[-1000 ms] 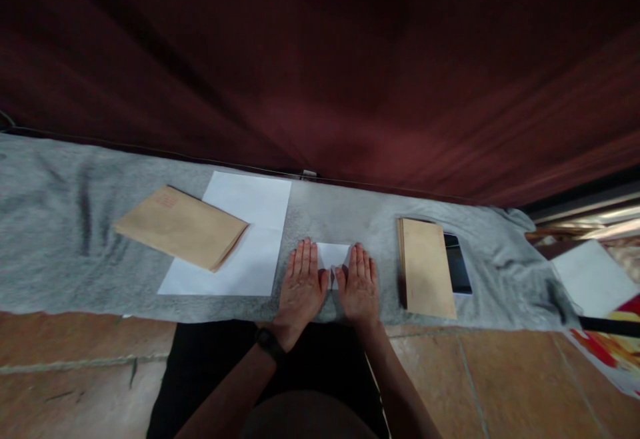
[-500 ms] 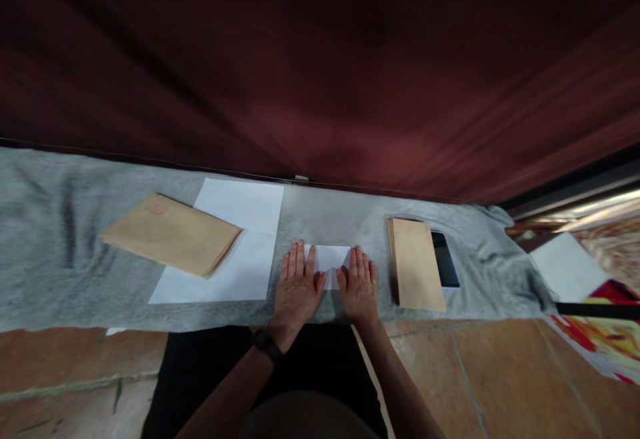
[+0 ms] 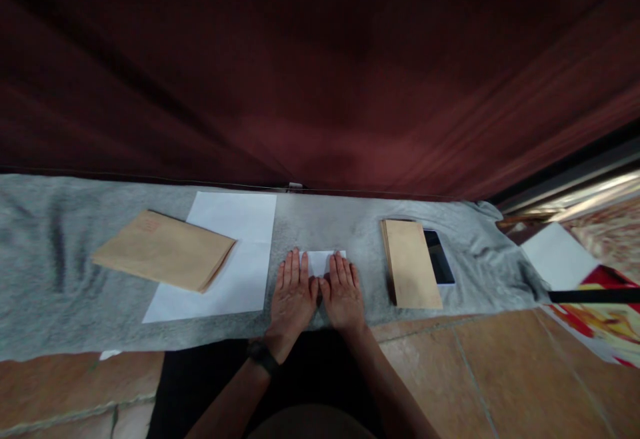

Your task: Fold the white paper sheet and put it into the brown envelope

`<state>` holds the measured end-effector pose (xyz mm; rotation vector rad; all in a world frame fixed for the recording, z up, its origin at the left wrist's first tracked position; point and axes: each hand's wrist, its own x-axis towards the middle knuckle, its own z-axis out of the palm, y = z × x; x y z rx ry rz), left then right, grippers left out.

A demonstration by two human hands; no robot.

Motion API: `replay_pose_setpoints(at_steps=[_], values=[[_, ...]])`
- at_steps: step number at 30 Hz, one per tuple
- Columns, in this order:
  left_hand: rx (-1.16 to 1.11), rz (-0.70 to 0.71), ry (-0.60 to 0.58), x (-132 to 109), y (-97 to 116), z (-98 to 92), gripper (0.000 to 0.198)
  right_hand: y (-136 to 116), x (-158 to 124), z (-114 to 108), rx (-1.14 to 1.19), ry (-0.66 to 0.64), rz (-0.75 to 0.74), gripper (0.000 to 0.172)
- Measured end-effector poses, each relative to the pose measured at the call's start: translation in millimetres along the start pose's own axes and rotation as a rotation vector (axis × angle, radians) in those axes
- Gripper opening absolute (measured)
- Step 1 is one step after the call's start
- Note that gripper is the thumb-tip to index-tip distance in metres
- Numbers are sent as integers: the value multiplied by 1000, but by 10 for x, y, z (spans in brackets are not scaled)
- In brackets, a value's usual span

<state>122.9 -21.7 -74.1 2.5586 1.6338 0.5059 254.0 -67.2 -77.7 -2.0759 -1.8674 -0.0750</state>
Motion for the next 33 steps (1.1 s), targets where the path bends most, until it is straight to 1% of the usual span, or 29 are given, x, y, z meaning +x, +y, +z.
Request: replay_pose_setpoints(at_steps=[4,8,12,18,21,23,27,30,33], values=[[-26,18,27,-36,-61,3,67,4,-6,27,-30,28,43,64],[-17,35,43,-82,-116,-11,66,-2,-19,51,-36,44,68,71],[-11,42,40,-146,-135,-51,64,4,-29,68,-36,51,59,72],[-13,-5,9,-256,-162,-142,65,14,-33,95,-42,68,50,73],[-19,-19,6,-301,-140,-189,65,12,-35,96,-34,77,56,72],[-24,21,-1,-338,-83,-211,64,8,-35,85,-31,70,58,72],[-31,201,-51,-452,58,-171,62,-2,-28,53,-30,25,79,69],[-12,201,-33,-542,82,-97,66,-10,-22,44,-36,8,94,69],[3,200,-20,-597,32,-65,73,-15,-21,53,-46,23,91,70]])
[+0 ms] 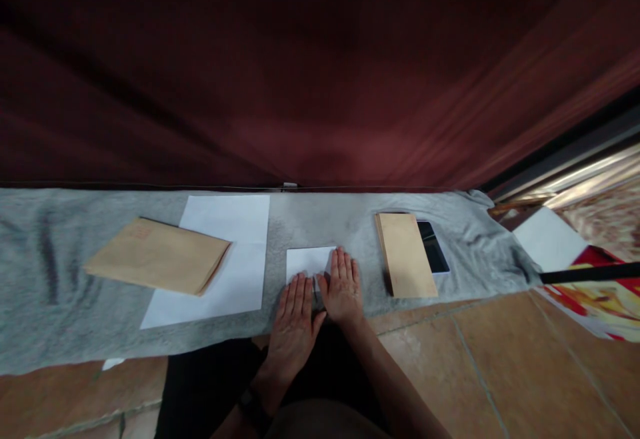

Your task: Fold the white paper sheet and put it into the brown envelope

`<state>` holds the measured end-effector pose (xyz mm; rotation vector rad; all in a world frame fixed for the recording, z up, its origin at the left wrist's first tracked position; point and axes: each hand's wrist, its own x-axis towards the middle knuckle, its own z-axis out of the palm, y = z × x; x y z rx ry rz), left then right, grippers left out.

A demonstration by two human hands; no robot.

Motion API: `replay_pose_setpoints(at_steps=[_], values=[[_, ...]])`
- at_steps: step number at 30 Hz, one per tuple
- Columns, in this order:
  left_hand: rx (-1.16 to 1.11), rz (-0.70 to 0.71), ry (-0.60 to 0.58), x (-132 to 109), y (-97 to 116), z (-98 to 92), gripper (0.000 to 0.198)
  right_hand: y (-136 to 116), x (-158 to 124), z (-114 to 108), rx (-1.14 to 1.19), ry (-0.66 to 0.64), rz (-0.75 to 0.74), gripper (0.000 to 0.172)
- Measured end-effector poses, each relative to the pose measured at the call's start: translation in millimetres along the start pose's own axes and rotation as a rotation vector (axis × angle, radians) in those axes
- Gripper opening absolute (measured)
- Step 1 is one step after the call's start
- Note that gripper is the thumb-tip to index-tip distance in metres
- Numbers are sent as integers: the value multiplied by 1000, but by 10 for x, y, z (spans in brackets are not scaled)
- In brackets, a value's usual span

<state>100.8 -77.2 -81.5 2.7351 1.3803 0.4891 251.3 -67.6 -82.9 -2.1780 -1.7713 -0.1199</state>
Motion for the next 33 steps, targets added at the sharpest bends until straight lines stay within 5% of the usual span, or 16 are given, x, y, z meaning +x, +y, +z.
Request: replay_pose_setpoints(at_steps=[14,19,24,33], values=[[-3,33,9,-35,-33,-103,75,281,-52,-81,8,-26,12,54],[-7,31,33,-40,-39,-79,72,124,8,-134,75,14,3,52],[8,56,26,-39,-63,-64,63,-91,45,-166,169,-99,-159,51],[-4,-19,46,32,-48,-55,68,98,-36,-44,16,-21,-102,60]])
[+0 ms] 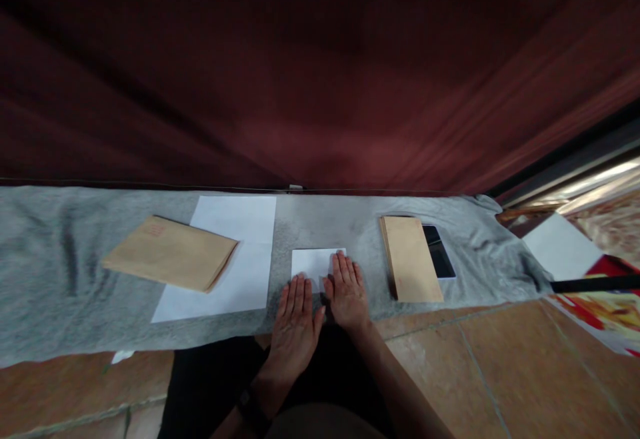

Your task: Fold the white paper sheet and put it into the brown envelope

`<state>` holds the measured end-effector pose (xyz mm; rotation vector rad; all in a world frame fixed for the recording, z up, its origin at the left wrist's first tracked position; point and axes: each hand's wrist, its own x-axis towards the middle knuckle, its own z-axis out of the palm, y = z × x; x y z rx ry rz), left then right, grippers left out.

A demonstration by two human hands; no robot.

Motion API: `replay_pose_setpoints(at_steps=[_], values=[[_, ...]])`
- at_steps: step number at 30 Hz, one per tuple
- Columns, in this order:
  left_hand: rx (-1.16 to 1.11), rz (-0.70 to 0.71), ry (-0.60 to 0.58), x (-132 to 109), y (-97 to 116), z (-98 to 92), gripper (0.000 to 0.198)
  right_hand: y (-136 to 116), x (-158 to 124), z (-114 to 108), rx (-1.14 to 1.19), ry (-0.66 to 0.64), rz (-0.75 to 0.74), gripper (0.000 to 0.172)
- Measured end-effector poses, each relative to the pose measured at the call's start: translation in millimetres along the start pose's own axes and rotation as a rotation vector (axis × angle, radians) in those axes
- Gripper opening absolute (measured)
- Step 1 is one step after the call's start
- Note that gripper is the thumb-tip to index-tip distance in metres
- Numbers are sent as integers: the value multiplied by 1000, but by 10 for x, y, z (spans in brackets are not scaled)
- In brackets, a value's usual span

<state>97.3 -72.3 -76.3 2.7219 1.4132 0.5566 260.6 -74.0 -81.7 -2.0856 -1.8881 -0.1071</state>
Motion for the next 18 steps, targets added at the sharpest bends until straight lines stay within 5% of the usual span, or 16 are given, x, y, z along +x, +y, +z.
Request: replay_pose_setpoints(at_steps=[9,18], values=[[-59,-21,-73,575,86,133,63,-6,-18,30,-44,-13,17,57],[13,-124,-89,428,-18,97,63,13,-24,20,-55,-7,16,57]])
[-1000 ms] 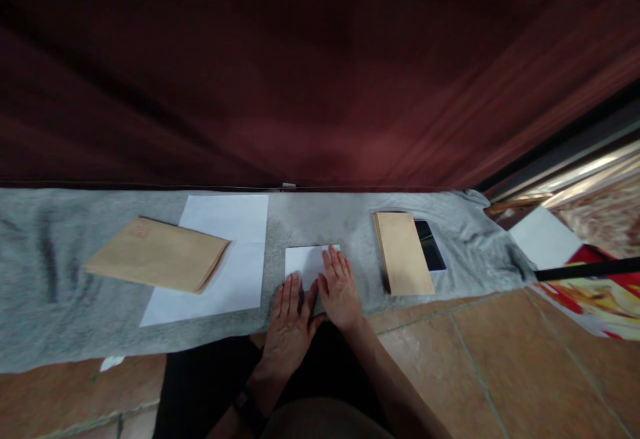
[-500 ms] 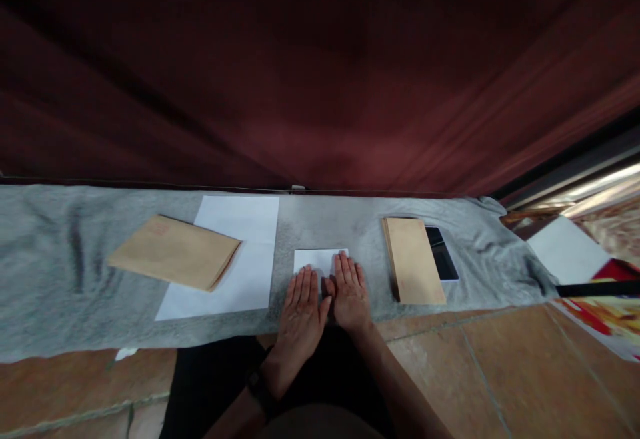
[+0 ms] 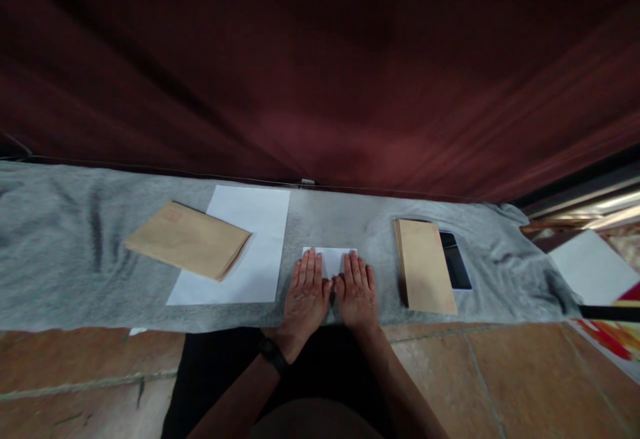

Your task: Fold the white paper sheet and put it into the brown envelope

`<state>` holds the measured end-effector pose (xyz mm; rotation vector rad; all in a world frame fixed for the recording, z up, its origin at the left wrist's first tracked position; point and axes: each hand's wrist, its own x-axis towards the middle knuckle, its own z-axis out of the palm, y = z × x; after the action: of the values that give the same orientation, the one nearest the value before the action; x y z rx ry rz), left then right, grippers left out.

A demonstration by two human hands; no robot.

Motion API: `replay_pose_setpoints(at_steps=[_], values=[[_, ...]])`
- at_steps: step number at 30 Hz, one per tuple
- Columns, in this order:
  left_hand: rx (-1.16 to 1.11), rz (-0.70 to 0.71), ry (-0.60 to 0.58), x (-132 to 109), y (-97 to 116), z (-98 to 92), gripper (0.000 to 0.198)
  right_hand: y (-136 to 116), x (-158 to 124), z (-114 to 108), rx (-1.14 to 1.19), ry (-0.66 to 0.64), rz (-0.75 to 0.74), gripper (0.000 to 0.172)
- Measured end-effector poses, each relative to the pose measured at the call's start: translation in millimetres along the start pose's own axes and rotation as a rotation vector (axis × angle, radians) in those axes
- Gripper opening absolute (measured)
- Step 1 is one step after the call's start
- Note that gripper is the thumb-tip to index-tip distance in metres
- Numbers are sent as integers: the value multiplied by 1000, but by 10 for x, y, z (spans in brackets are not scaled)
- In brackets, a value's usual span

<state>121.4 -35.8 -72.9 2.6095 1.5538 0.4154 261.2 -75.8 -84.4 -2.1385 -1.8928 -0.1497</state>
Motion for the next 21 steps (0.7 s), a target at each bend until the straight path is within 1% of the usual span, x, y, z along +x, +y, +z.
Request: replay_pose_setpoints(at_steps=[5,10,12,15,17,21], values=[[-11,-71,58,-89,-9,-32,67,91,-31,9,13,13,20,60],[-37,-106,103,-174,-23,-59,68,175,-53,6,29,30,39,61],[-42,-112,100,-188,-21,-70,68,164,-54,-11,31,44,51,61],[-37,-121,79,-186,-10,-83,68,71,-59,-57,36,74,68,62],[-22,-125,65,-179,-8,-91,66,-24,-74,-93,63,67,30,61],[9,-92,45,-181,-33,-122,62,-160,-140,-138,141,-24,-181,56]])
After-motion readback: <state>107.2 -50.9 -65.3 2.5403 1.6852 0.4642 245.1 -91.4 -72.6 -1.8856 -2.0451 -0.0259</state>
